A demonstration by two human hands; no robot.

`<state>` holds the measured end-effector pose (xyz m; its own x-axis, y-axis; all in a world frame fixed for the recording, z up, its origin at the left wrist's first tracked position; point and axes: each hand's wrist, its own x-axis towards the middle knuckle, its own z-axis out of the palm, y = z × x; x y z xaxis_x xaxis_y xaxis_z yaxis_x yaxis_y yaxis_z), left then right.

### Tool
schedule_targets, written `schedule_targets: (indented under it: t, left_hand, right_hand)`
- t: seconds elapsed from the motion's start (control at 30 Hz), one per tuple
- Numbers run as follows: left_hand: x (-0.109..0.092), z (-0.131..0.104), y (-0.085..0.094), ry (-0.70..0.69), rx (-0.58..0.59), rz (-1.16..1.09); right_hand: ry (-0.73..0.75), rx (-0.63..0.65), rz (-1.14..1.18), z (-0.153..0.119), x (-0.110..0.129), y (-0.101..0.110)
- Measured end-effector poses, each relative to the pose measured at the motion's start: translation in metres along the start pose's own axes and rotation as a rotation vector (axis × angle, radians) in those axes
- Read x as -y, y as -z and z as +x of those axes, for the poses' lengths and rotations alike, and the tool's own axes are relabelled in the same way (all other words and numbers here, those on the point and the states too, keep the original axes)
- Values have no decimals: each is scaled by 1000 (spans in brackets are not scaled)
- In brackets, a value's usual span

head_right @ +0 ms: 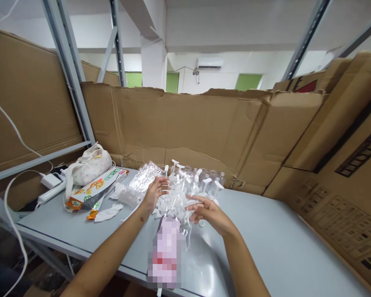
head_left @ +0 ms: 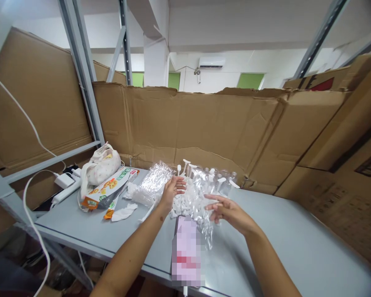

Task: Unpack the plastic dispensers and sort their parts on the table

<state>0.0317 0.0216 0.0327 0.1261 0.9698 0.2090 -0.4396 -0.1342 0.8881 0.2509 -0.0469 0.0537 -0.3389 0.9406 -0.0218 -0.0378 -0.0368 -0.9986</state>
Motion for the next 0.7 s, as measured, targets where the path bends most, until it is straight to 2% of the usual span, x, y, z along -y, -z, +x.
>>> schedule_targets:
  t: [0.13,0.23,0.3,0.4,0.53,0.7]
  left_hand:
    - [1,-3,-1,2,-42,119]
    - [5,-3,-2,-17,-63,185]
    - [9,-3,-2,-29,-31,204]
    - [14,-5,-4,-15,45,254]
    - [20,-9,-9,15,146,334]
    - [23,-10,-10,14,182,354]
  right_hand:
    - [-44,114,-97,3,-8,-18]
    - [-17,105,-147,2,-7,-22]
    - [45,23,-162,3,-7,-20]
    - [142,-169,-134,9,-10,-16]
    - [200,-405,-104,18,-19,-13]
    - [241,-554,-191,20,-21,-8]
